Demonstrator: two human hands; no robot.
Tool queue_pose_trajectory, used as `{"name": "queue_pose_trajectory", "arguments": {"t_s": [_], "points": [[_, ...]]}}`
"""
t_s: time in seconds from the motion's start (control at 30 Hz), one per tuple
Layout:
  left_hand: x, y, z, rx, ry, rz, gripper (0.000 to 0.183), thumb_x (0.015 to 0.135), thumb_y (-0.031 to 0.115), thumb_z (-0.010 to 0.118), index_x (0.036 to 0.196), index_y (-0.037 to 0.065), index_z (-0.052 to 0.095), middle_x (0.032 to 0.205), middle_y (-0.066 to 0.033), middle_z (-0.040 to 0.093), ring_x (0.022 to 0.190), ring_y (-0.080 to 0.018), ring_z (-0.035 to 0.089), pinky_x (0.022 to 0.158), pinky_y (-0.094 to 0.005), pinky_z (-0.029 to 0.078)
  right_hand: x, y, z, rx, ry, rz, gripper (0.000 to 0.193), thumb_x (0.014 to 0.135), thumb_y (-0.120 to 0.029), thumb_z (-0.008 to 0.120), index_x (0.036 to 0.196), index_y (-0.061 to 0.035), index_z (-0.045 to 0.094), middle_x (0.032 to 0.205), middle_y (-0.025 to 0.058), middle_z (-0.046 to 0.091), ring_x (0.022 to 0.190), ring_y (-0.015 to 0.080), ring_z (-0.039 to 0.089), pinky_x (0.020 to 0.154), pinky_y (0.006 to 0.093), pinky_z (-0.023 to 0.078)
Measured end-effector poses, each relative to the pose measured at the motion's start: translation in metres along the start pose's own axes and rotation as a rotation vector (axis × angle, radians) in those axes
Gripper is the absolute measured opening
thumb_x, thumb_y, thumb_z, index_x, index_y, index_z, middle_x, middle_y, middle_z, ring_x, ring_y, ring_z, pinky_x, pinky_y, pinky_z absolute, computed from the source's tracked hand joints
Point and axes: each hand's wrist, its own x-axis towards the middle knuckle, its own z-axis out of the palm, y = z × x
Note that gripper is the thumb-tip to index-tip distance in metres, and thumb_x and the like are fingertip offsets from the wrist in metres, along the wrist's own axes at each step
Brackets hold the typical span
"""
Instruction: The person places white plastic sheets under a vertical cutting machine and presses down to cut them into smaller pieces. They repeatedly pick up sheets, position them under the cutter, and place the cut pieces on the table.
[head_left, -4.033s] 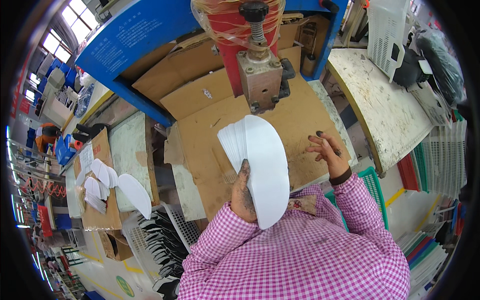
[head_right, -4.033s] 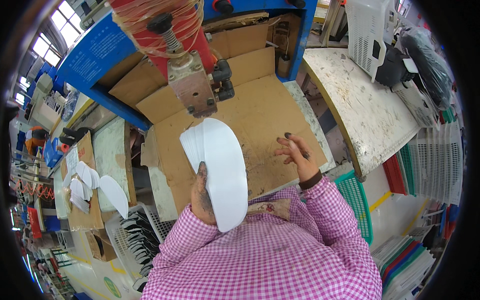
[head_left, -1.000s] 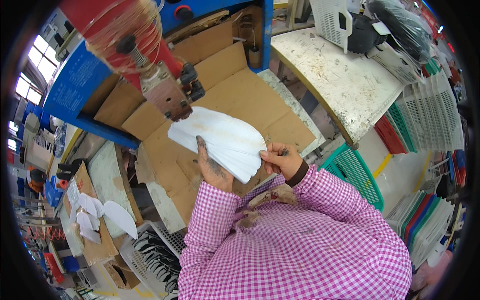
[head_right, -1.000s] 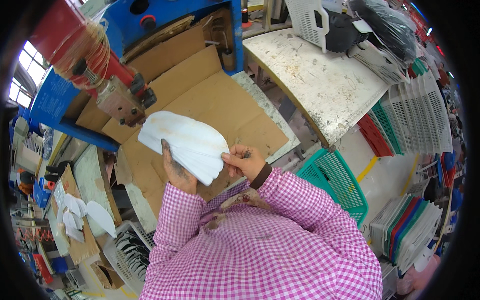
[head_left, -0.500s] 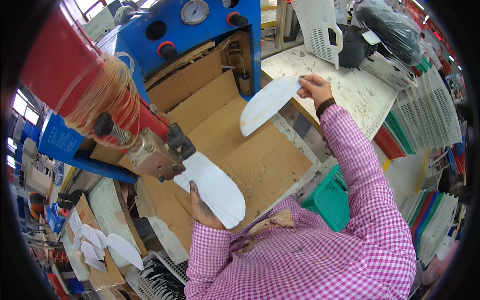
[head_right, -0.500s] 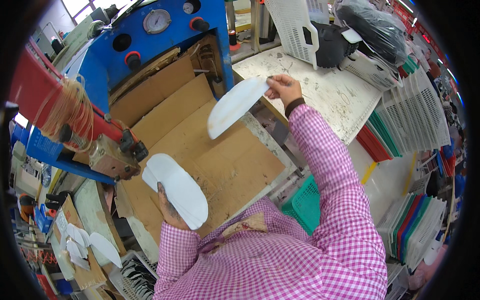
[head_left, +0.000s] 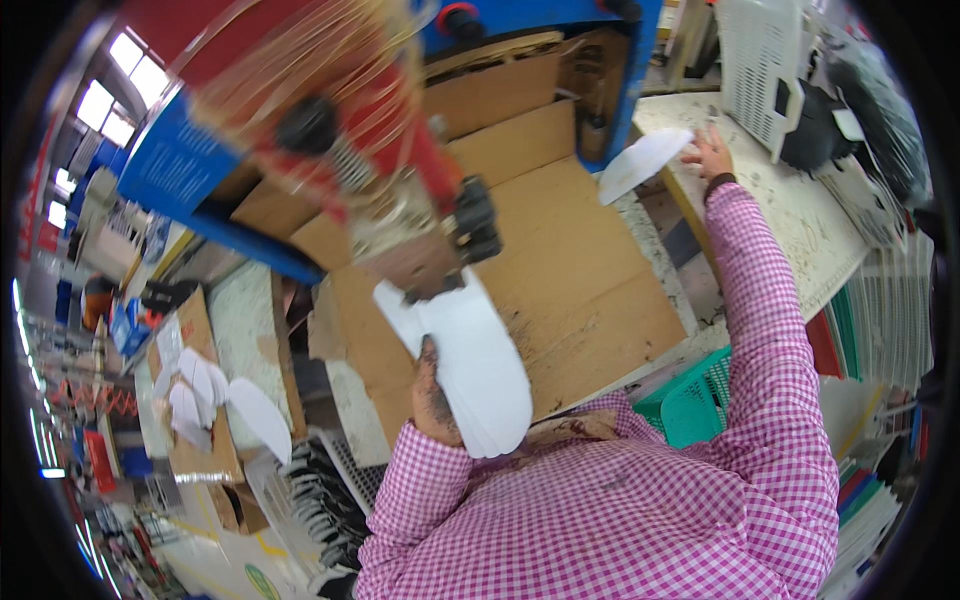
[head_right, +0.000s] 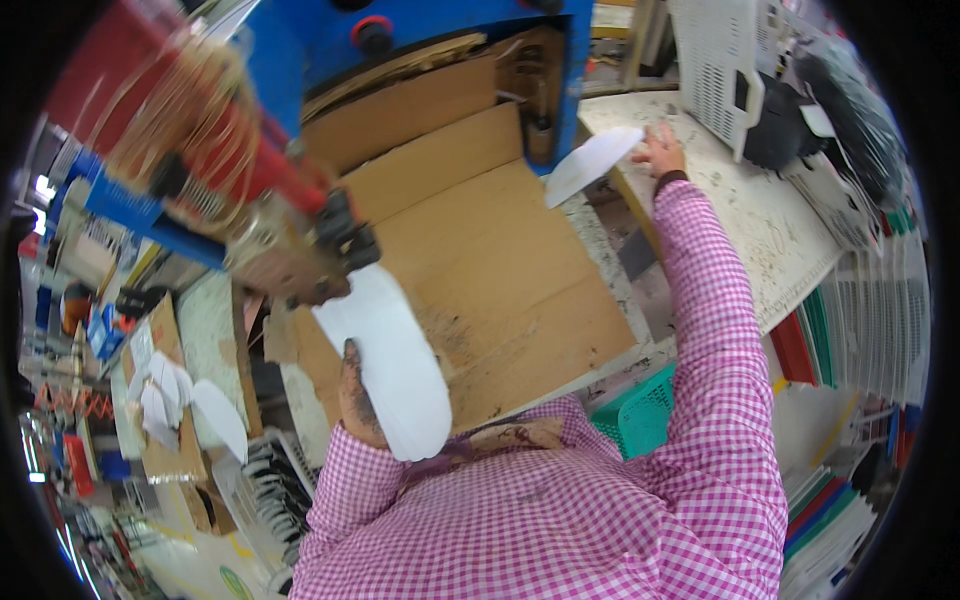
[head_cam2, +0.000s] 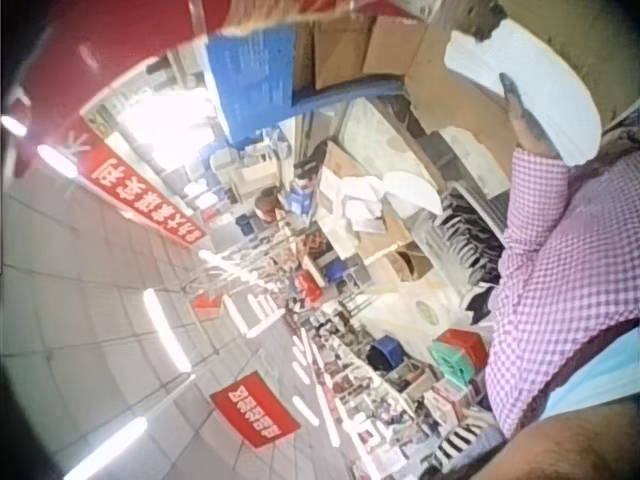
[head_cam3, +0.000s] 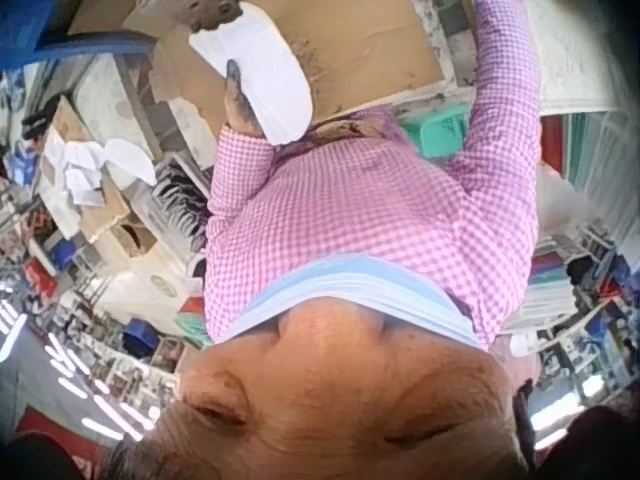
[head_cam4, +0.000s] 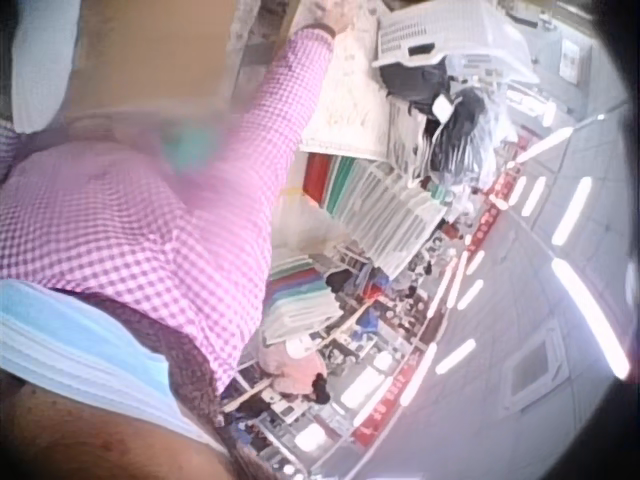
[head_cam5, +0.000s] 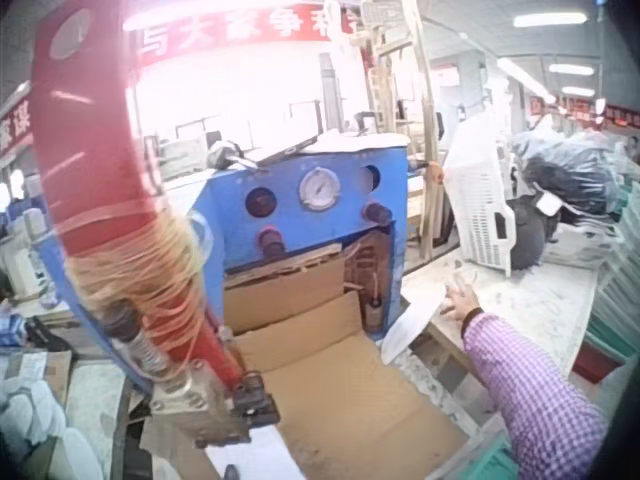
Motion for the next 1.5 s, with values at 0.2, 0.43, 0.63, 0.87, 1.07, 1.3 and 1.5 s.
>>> {"name": "queue_pose_trajectory", "arguments": {"t_s": [0.2,0.43,0.63,0.87,1.07,1.3,1.5], "points": [[-0.026,-0.005,0.013,0.025,-0.048,-0.045,0.065,0.086,0.041,0.060,0.135,0.008,0.035,0.127,-0.0157,0.050,0.112,-0.0338,0.052,0.092,-0.0481,0.047,-0.024,-0.006,-0.018,-0.101,0.107,0.058,0.089,0.083,-0.052,0.059,0.145,-0.0080,0.013,0.114,0.0176,0.060,0.073,0.0181,0.067,0.047,0.0289,0.039],[-0.009,-0.003,0.030,0.177,-0.008,-0.046,0.065,0.087,0.045,0.057,0.135,0.008,0.034,0.130,-0.0141,0.048,0.114,-0.0289,0.052,0.092,-0.0443,0.048,-0.061,-0.005,-0.061,-0.017,0.192,0.014,0.065,0.088,-0.042,0.056,0.134,-0.0020,0.035,0.118,0.0141,0.058,0.080,0.0151,0.066,0.044,0.0208,0.038],[0.060,0.040,0.033,0.032,-0.270,-0.013,0.060,0.089,0.043,0.053,0.135,0.008,0.036,0.129,-0.0140,0.049,0.112,-0.0290,0.053,0.091,-0.0441,0.048,-0.096,-0.022,-0.065,-0.012,0.107,-0.018,0.054,0.091,-0.038,0.053,0.130,-0.0013,0.040,0.118,0.0126,0.059,0.087,0.0140,0.064,0.049,0.0190,0.039],[0.071,0.073,0.042,0.209,-0.201,0.156,0.055,0.090,0.039,0.054,0.132,0.008,0.038,0.127,-0.0125,0.051,0.107,-0.0285,0.056,0.089,-0.0420,0.049,-0.129,-0.060,-0.037,0.025,-0.031,-0.128,0.048,0.093,-0.032,0.052,0.128,-0.0004,0.043,0.118,0.0121,0.059,0.089,0.0134,0.063,0.053,0.0183,0.042],[-0.010,0.041,0.033,0.306,0.015,-0.065,0.061,0.087,0.043,0.058,0.132,0.006,0.039,0.124,-0.0152,0.053,0.102,-0.0272,0.058,0.082,-0.0399,0.052,-0.184,-0.066,-0.016,0.060,-0.130,-0.057,0.044,0.093,-0.030,0.053,0.125,-0.0008,0.046,0.114,0.0100,0.061,0.087,0.0121,0.062,0.053,0.0186,0.042],[-0.048,0.022,0.023,0.287,0.052,0.022,0.063,0.089,0.046,0.054,0.134,0.006,0.036,0.123,-0.0159,0.052,0.108,-0.0283,0.055,0.086,-0.0408,0.051,-0.310,-0.065,0.018,0.109,-0.597,0.046,0.032,0.090,-0.020,0.057,0.118,-0.0051,0.051,0.105,0.0082,0.064,0.084,0.0131,0.062,0.060,0.0230,0.045],[-0.009,0.003,0.028,0.074,-0.044,0.207,0.053,0.091,0.045,0.049,0.127,0.007,0.041,0.113,-0.0125,0.055,0.101,-0.0258,0.057,0.084,-0.0399,0.051,-0.406,-0.072,0.073,0.297,-0.875,0.045,0.038,0.073,-0.015,0.077,0.101,-0.0060,0.053,0.082,0.0020,0.061,0.073,0.0079,0.056,0.064,0.0225,0.044]]}}
